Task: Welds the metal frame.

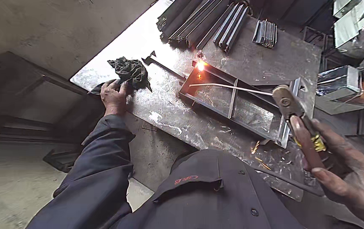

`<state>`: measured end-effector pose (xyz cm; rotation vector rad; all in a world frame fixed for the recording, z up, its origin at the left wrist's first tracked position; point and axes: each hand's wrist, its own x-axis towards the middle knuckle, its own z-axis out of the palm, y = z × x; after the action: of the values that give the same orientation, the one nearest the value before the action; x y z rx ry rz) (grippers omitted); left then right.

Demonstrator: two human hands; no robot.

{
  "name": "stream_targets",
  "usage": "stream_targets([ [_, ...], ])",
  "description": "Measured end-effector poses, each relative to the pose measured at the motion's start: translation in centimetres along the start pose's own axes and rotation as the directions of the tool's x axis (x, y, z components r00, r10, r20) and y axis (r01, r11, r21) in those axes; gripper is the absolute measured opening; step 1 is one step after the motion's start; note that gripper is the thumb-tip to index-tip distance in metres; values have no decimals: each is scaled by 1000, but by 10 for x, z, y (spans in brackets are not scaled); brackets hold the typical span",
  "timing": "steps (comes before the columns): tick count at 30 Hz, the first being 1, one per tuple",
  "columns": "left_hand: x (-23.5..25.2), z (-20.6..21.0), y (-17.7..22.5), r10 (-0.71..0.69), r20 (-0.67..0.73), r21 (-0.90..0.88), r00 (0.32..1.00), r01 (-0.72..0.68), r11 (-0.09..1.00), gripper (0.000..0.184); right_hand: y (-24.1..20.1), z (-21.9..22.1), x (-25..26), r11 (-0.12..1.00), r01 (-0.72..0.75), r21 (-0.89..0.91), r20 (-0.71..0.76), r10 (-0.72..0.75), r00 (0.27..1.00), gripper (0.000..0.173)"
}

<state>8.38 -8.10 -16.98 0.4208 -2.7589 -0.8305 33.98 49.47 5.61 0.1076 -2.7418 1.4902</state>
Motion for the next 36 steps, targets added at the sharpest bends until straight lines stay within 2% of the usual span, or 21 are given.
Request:
stream_targets([
  [3, 4, -13, -16, 11, 51, -233, 999, 1, 972, 54, -4, 3, -2, 1000, -14, -10, 59, 15, 998, 99],
  [4, 3, -20, -18, 15, 56, -259, 998, 0, 966, 53, -5, 3, -2, 999, -29, -26, 64, 31, 998, 99],
  [9, -6, -41, -7, -62, 27, 41, 998, 61, 997, 41, -4, 2, 7, 994, -74, -82, 51, 78, 996, 100],
  [11, -9, -41, -13, -96, 87, 142, 992, 83, 986, 39, -4, 3, 12, 988, -98, -116, 58, 105, 993, 99],
  [13, -12, -39, -21, -61, 135, 213, 989, 31, 977, 38, -4, 5, 18, 983, -109, -151, 70, 120, 990, 98],
  [16, -12, -36, -25, -15, 135, 223, 991, -15, 975, 39, -3, 10, 27, 979, -99, -180, 87, 116, 989, 96],
  [21, -6, -43, -25, -54, 163, 217, 985, 18, 976, 38, -4, 11, 35, 982, -105, -159, 100, 122, 987, 98],
  [23, -7, -50, -12, -90, 178, 205, 980, 52, 977, 36, -4, 11, 35, 983, -77, -170, 102, 95, 990, 99],
  [25, -16, -74, 37, -219, 275, 200, 936, 167, 965, 35, -3, 11, 34, 981, -57, -186, 96, 76, 992, 98],
  [27, -25, -90, 73, -252, 309, 200, 917, 197, 960, 34, -3, 13, 33, 980, -44, -193, 91, 62, 994, 98],
  [36, -10, -94, 81, -229, 381, 185, 896, 168, 968, 33, -1, 15, 34, 991, 25, -133, 116, -9, 993, 99],
])
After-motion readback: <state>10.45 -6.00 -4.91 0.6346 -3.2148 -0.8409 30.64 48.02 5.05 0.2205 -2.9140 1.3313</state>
